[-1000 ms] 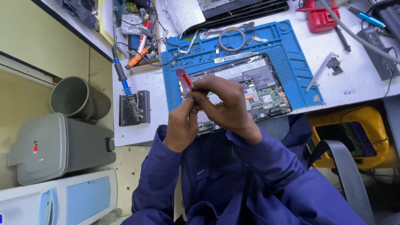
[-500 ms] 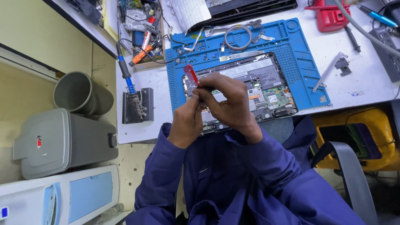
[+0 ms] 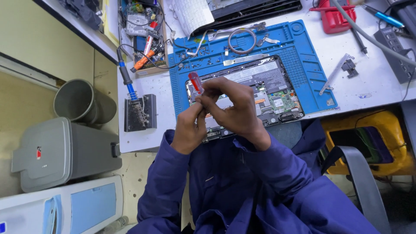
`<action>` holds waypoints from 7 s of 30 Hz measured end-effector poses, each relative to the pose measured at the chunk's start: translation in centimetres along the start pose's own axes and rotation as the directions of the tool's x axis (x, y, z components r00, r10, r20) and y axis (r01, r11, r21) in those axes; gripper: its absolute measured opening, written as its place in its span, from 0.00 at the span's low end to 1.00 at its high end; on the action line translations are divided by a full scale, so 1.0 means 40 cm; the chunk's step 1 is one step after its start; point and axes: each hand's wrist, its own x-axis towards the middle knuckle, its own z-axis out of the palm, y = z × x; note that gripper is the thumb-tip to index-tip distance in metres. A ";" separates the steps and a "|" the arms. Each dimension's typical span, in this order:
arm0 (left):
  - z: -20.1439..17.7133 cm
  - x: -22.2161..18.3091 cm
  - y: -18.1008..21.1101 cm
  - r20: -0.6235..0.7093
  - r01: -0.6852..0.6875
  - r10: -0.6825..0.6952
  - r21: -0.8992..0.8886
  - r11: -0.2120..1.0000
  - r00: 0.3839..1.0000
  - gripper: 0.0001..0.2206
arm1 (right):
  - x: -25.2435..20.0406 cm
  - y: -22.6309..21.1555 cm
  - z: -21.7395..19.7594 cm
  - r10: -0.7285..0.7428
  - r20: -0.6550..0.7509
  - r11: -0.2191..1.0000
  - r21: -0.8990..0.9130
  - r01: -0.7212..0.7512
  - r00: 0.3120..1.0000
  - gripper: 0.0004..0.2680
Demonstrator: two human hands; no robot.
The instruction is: Assembling the internal components of a laptop, specifically installing and screwing down the frame over the motherboard.
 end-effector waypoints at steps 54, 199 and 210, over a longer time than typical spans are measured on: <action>-0.004 0.040 0.082 -0.310 0.038 -0.037 -0.005 0.999 0.950 0.06 | -0.040 0.034 -0.028 -0.008 0.062 0.987 0.163 -0.002 0.998 0.07; 0.051 0.067 -0.045 0.253 0.096 -0.262 0.525 0.846 0.931 0.05 | -0.137 0.000 -0.335 0.228 -0.143 0.952 -0.174 -0.251 0.963 0.04; 0.040 0.054 -0.048 0.244 0.075 -0.200 0.443 0.893 0.949 0.09 | -0.104 0.060 -0.237 0.097 0.072 0.976 -0.204 -0.080 0.993 0.08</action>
